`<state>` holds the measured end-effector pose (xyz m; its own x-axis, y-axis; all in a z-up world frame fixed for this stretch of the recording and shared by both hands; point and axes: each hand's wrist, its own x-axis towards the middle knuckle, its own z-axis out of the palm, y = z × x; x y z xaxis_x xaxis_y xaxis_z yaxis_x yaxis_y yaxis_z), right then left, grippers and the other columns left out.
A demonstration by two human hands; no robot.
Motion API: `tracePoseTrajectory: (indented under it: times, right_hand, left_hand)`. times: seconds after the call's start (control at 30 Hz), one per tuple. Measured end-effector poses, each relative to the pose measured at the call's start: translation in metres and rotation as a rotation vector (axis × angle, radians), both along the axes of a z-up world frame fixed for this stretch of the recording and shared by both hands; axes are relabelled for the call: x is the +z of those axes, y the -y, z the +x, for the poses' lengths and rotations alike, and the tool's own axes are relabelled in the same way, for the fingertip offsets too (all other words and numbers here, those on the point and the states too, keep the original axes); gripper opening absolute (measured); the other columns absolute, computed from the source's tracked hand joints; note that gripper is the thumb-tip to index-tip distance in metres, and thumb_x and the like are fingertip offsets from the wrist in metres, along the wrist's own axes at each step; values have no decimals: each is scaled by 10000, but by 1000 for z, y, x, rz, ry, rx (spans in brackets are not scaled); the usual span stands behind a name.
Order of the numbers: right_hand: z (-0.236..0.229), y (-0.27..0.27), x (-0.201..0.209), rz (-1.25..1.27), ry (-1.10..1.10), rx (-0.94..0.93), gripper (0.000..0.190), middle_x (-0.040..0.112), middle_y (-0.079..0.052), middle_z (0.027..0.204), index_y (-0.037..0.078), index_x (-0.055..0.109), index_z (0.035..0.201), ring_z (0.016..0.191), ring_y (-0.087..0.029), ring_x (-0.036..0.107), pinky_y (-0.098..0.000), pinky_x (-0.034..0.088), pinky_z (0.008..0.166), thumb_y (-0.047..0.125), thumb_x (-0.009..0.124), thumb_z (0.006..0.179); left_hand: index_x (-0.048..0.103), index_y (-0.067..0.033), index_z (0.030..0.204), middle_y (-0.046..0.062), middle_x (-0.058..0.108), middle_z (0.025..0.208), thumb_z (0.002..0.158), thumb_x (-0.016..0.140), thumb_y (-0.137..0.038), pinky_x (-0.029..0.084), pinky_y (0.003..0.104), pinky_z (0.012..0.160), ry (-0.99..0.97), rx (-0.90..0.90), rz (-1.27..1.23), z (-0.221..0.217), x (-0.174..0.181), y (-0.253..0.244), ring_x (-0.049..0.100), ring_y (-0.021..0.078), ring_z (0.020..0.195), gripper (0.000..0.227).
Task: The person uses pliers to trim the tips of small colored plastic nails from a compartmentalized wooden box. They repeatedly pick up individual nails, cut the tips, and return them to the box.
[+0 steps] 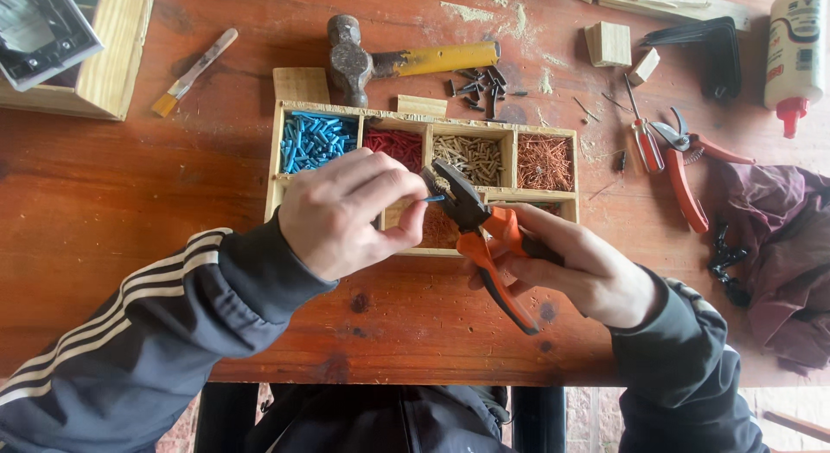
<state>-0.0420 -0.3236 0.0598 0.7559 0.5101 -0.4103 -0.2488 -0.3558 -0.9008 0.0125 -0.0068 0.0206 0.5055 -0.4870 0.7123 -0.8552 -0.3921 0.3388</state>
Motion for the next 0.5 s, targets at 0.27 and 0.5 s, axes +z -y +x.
tracePoseTrajectory:
  times: [0.27, 0.5]
  right_hand:
    - [-13, -12, 2, 97, -10, -95, 558, 820, -130, 1391, 21, 544, 1635, 1251, -250, 875, -326, 689, 902, 170, 639, 1105]
    - [-25, -15, -1, 129, 60, -114, 671, 835, -193, 1405, -28, 420, 1728, 1271, -227, 818, -333, 615, 1092, 84, 637, 1103]
  left_hand:
    - [737, -91, 1079, 36, 720, 984, 1026, 801, -12, 607, 325, 813, 139, 89, 64, -4, -3, 2, 686, 211, 851, 115]
    - [729, -73, 1098, 48, 698, 996, 1078, 789, -63, 600, 337, 755, 250, 124, 128, -6, -5, 2, 663, 219, 830, 64]
